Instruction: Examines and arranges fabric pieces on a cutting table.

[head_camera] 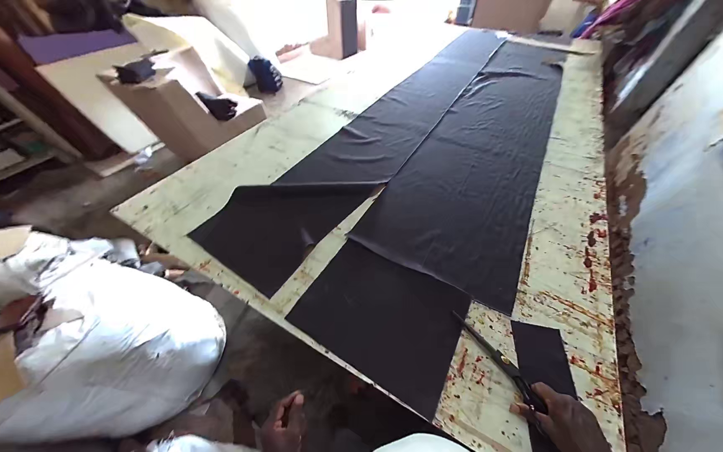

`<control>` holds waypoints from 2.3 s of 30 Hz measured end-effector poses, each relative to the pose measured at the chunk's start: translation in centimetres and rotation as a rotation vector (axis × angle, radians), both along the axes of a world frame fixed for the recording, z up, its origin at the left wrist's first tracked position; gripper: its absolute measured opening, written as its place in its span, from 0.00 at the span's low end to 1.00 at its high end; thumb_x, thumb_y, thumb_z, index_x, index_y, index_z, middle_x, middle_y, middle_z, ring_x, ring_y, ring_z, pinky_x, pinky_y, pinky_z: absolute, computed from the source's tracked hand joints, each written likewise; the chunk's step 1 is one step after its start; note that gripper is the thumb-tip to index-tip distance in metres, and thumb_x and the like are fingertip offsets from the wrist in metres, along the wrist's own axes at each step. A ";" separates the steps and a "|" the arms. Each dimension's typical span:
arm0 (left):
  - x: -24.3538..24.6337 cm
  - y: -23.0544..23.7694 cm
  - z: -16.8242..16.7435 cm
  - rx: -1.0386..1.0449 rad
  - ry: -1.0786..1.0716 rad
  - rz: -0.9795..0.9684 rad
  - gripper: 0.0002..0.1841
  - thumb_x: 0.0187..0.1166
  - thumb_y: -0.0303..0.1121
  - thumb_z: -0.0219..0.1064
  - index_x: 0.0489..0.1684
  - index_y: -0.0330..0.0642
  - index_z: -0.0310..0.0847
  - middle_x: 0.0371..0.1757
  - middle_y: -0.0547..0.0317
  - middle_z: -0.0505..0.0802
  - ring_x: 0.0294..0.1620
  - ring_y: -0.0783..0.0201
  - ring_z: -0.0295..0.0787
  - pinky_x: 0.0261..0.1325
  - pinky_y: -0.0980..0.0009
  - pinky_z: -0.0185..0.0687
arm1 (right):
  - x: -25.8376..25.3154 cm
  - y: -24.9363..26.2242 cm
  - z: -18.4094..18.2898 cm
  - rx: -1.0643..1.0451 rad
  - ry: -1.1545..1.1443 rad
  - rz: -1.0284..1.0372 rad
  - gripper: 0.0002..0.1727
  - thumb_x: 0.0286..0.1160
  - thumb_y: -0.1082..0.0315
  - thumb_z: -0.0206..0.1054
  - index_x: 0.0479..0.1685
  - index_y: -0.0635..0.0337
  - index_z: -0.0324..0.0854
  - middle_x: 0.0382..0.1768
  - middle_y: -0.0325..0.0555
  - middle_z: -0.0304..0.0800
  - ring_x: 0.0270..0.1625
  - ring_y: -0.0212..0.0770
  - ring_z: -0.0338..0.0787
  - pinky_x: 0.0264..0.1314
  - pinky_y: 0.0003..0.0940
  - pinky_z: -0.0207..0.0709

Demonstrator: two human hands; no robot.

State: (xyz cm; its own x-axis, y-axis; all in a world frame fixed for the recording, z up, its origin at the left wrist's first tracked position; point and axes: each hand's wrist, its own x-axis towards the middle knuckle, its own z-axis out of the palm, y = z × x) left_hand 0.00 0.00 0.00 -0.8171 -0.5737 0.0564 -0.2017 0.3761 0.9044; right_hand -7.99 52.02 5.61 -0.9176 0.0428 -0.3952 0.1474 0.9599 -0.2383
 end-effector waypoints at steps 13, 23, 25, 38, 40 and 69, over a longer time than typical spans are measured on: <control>-28.8 -9.2 5.7 -0.656 -0.377 -0.619 0.31 0.74 0.58 0.73 0.61 0.38 0.86 0.63 0.37 0.88 0.68 0.39 0.83 0.67 0.42 0.81 | 1.3 -5.8 1.9 0.095 -0.136 -0.355 0.35 0.68 0.50 0.78 0.69 0.64 0.75 0.60 0.65 0.86 0.65 0.64 0.86 0.67 0.63 0.78; -29.7 -9.8 3.7 0.000 -0.157 -0.659 0.14 0.74 0.33 0.74 0.51 0.35 0.83 0.41 0.50 0.91 0.41 0.56 0.89 0.50 0.53 0.87 | -2.5 -21.4 1.6 -0.466 0.530 -0.289 0.23 0.76 0.53 0.73 0.60 0.63 0.87 0.63 0.54 0.89 0.65 0.48 0.89 0.71 0.48 0.82; -30.0 -9.4 4.1 0.248 -0.126 -0.674 0.25 0.72 0.26 0.74 0.68 0.34 0.73 0.47 0.48 0.92 0.43 0.57 0.92 0.49 0.56 0.90 | -6.2 -26.6 2.2 -0.636 0.571 -0.146 0.22 0.80 0.53 0.70 0.61 0.61 0.88 0.63 0.49 0.90 0.68 0.40 0.88 0.76 0.41 0.80; -28.0 -7.8 11.8 0.334 0.151 -0.952 0.35 0.77 0.22 0.68 0.88 0.46 0.63 0.57 0.50 0.95 0.55 0.54 0.95 0.61 0.57 0.92 | -20.0 -39.7 5.4 -0.911 0.509 0.127 0.20 0.78 0.55 0.73 0.63 0.55 0.88 0.56 0.42 0.93 0.59 0.35 0.91 0.69 0.40 0.83; -28.1 -7.3 12.1 0.422 0.163 -0.982 0.36 0.77 0.22 0.67 0.89 0.45 0.61 0.59 0.47 0.94 0.56 0.51 0.94 0.62 0.56 0.91 | -19.3 -39.8 6.1 -1.031 0.473 0.026 0.17 0.79 0.58 0.73 0.63 0.54 0.88 0.54 0.39 0.94 0.57 0.32 0.92 0.67 0.37 0.85; -35.6 -5.6 17.6 -0.007 0.507 -1.276 0.28 0.72 0.51 0.76 0.73 0.56 0.83 0.66 0.62 0.86 0.68 0.58 0.79 0.66 0.57 0.79 | -17.5 -40.1 12.7 -1.055 0.832 -0.249 0.07 0.82 0.71 0.67 0.49 0.64 0.89 0.52 0.47 0.91 0.55 0.38 0.90 0.59 0.36 0.88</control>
